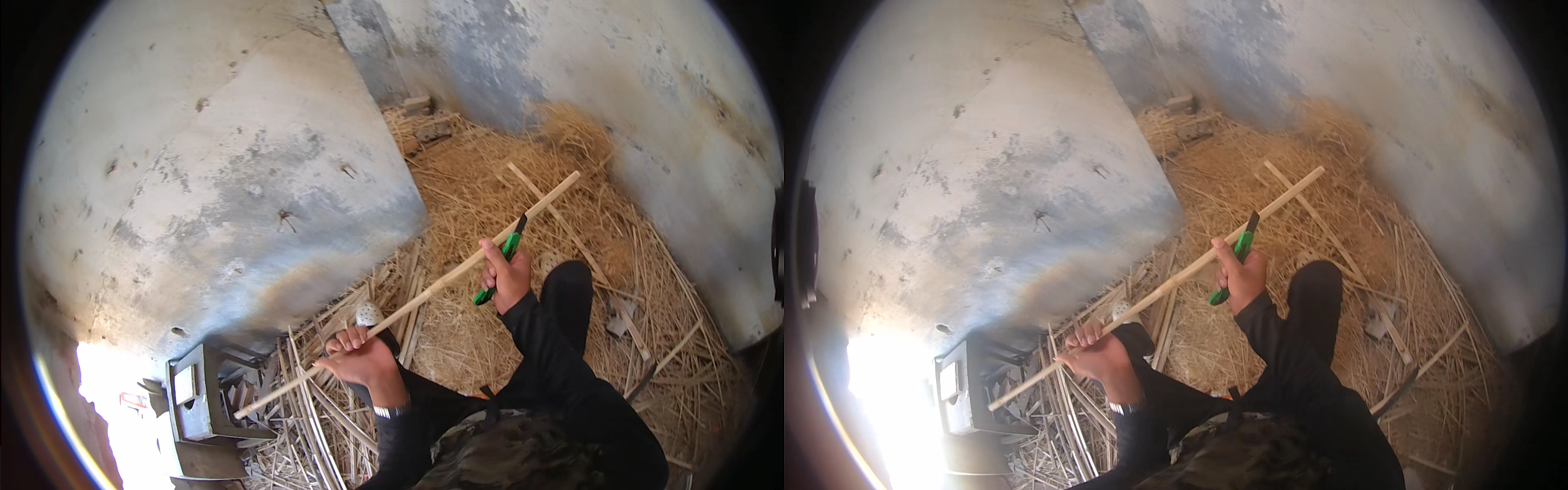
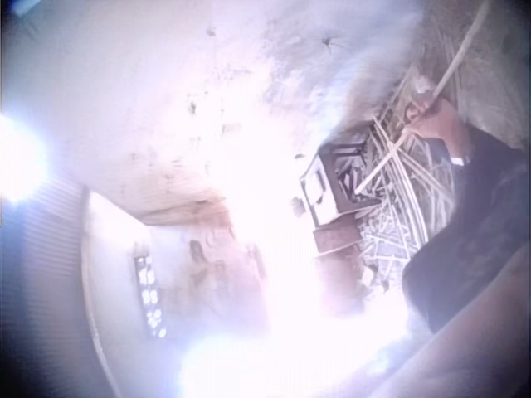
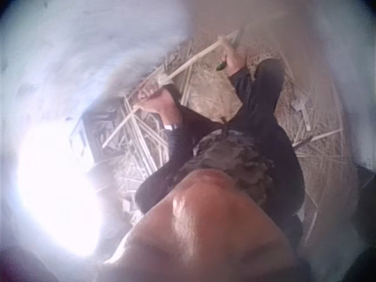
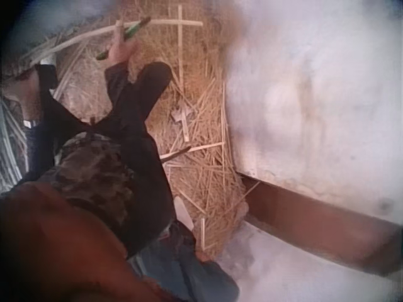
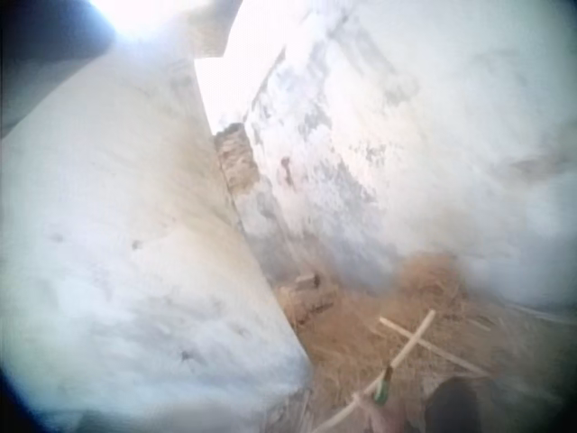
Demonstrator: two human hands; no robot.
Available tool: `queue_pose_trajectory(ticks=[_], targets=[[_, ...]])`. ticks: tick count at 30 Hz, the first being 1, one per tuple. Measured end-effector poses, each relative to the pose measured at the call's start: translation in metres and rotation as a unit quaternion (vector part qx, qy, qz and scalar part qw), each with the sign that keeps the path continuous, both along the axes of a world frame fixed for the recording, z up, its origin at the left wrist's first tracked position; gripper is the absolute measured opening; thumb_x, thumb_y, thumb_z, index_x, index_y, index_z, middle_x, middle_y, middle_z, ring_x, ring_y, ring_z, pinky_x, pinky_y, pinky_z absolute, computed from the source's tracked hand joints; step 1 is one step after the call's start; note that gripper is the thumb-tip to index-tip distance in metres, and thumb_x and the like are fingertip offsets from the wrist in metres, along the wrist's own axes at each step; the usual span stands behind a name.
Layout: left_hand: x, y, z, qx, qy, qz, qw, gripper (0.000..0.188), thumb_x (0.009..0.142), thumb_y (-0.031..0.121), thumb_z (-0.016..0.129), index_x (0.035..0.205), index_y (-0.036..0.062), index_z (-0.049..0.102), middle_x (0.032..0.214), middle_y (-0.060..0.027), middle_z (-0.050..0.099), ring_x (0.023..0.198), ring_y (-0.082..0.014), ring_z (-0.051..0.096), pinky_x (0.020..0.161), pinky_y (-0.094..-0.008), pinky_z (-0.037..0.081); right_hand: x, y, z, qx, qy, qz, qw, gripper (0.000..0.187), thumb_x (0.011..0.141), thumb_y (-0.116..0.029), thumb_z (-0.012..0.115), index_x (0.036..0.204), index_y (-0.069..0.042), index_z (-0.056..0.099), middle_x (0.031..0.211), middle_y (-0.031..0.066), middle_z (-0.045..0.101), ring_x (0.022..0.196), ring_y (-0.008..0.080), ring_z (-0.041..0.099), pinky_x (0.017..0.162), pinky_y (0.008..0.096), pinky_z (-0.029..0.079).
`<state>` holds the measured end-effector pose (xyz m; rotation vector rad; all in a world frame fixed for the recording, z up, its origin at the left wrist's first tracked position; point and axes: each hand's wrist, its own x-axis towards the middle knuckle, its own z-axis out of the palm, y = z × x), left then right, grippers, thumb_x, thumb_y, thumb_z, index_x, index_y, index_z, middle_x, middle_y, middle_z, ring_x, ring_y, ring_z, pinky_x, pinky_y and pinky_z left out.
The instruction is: The person sits on a straw-covered floor and uses a knife to peel and split long bamboo strips. They hold the strip with one hand and scrape along its length with the knife in the other, removing outer layers and creating thinner slivers.
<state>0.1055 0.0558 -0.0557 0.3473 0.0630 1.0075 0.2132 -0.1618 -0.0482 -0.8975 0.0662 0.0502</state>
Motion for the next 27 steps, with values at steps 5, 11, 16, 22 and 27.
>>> queue_pose_trajectory(ticks=[5, 11, 16, 22, 27], targets=[[-0.075, -0.013, -0.011, 0.150, 0.324, -0.218, 0.908, 0.051, 0.097, 0.053, 0.040, 0.107, 0.0056, 0.057, 0.093, -0.0031, 0.059, 0.088, -0.0167, 0.054, 0.079, -0.0342, 0.042, 0.022, 0.018, 0.020, 0.008, -0.039, 0.140, 0.989, 0.019, 0.090, -0.021, 0.066, 0.086, -0.003, 0.060, 0.058, -0.0037, 0.044, 0.043, 0.0075, 0.041, 0.040, 0.0271, 0.034], [-0.060, -0.006, 0.051, 0.727, 0.270, -0.160, 0.611, 0.027, 0.082, 0.015, 0.070, 0.103, 0.0002, 0.062, 0.104, -0.0112, 0.062, 0.093, -0.0243, 0.058, 0.083, -0.0369, 0.045, 0.065, 0.011, 0.028, -0.108, -0.045, 0.233, 0.966, 0.024, 0.087, -0.017, 0.069, 0.072, -0.010, 0.051, 0.052, -0.0042, 0.041, 0.042, 0.0072, 0.042, 0.041, 0.0267, 0.036], [0.065, -0.011, 0.046, 0.771, 0.300, -0.198, 0.525, 0.038, 0.094, 0.027, 0.059, 0.120, 0.0019, 0.048, 0.081, -0.0091, 0.057, 0.073, -0.0188, 0.056, 0.066, -0.0329, 0.046, 0.086, 0.012, 0.038, -0.049, 0.016, 0.338, 0.940, 0.016, 0.088, -0.022, 0.060, 0.087, -0.008, 0.052, 0.063, -0.0002, 0.051, 0.049, 0.0110, 0.048, 0.048, 0.0309, 0.041], [0.132, 0.000, 0.025, 0.612, 0.316, -0.417, 0.593, 0.023, 0.101, 0.030, 0.046, 0.107, 0.0088, 0.053, 0.062, 0.0061, 0.040, 0.049, -0.0034, 0.037, 0.043, -0.0218, 0.030, 0.135, -0.006, 0.012, -0.001, 0.029, 0.329, 0.944, 0.044, 0.082, -0.016, 0.047, 0.124, -0.003, 0.043, 0.080, 0.0087, 0.057, 0.059, 0.0183, 0.053, 0.058, 0.0387, 0.047], [0.157, -0.005, 0.031, 0.450, 0.353, -0.530, 0.626, 0.023, 0.101, 0.031, 0.047, 0.107, 0.0099, 0.054, 0.063, 0.0077, 0.037, 0.048, -0.0031, 0.031, 0.044, -0.0199, 0.028, 0.149, -0.022, 0.013, -0.365, -0.156, 0.230, 0.888, 0.033, 0.091, -0.010, 0.049, 0.122, -0.002, 0.052, 0.079, 0.0105, 0.059, 0.064, 0.0226, 0.056, 0.062, 0.0404, 0.046]])
